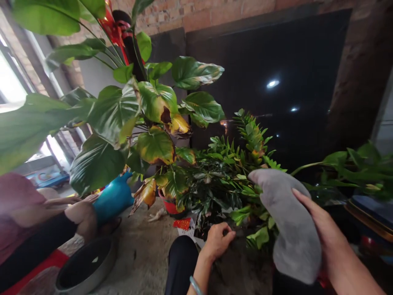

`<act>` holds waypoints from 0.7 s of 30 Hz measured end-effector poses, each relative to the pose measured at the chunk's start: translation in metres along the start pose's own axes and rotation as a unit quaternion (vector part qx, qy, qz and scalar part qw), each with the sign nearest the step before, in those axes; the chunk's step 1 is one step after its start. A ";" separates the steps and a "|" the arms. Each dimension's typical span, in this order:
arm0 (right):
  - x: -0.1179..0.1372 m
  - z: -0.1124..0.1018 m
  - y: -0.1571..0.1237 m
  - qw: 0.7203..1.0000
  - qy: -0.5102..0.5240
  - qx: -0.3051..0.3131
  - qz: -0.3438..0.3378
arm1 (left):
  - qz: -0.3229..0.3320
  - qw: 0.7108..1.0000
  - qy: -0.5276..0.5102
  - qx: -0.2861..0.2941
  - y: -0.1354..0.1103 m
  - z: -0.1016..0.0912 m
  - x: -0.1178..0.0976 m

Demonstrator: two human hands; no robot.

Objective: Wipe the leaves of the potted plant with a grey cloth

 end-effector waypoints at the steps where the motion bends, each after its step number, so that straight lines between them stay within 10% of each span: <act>1: 0.000 0.006 0.005 1.000 0.025 -0.006 0.013 | 0.000 1.000 -0.004 0.001 0.000 0.000 -0.001; 7: -0.086 -0.001 0.015 0.992 -0.053 0.024 0.116 | 0.005 0.978 -0.201 -0.058 -0.008 -0.022 -0.003; 11: -0.102 -0.025 -0.001 0.978 -0.197 0.014 0.061 | 0.066 0.816 -0.549 -0.168 -0.017 -0.062 0.008; 14: -0.066 -0.017 -0.012 0.981 -0.189 -0.027 0.020 | 0.036 0.726 -0.589 -0.353 -0.023 -0.084 0.033; 17: -0.035 0.015 -0.014 0.995 -0.092 -0.022 0.042 | -0.035 0.777 -0.481 -0.405 -0.020 -0.080 0.048; 21: -0.054 0.056 -0.010 0.990 -0.021 0.045 0.133 | -0.069 0.877 -0.355 -0.318 -0.006 -0.056 0.052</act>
Point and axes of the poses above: each hand's wrist, its own y-axis towards the middle knuckle, its own z-axis out of the palm, x = y × z, the point moved 4 cm from there along y, towards the middle knuckle, and after that the axes turned 5 degrees about x, right-handed, at the moved point
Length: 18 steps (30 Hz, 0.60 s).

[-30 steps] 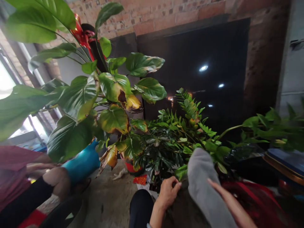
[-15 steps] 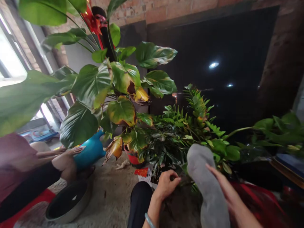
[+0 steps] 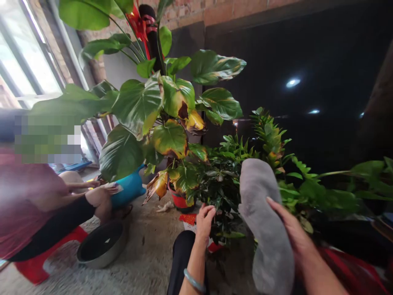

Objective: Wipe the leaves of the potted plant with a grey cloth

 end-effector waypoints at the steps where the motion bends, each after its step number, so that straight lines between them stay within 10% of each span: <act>1: -0.013 0.004 0.004 0.999 0.002 0.017 0.033 | -0.023 1.000 0.008 0.017 0.000 0.003 0.006; 5: -0.052 0.000 0.009 0.996 -0.044 0.054 0.055 | -0.115 0.992 -0.027 0.052 0.003 0.002 0.022; 13: -0.009 0.023 -0.004 0.997 -0.010 0.067 -0.026 | -0.140 0.982 -0.073 0.100 -0.005 0.009 0.022; 18: -0.047 0.028 0.017 0.994 -0.013 0.089 0.062 | -0.114 0.988 -0.043 0.099 -0.003 0.011 0.021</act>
Point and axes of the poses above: each hand's wrist, its own y-axis towards the middle knuckle, its own z-axis out of the palm, x = y × z, the point moved 4 cm from there along y, towards the middle knuckle, and after that the axes turned 5 degrees about x, right-handed, at the moved point
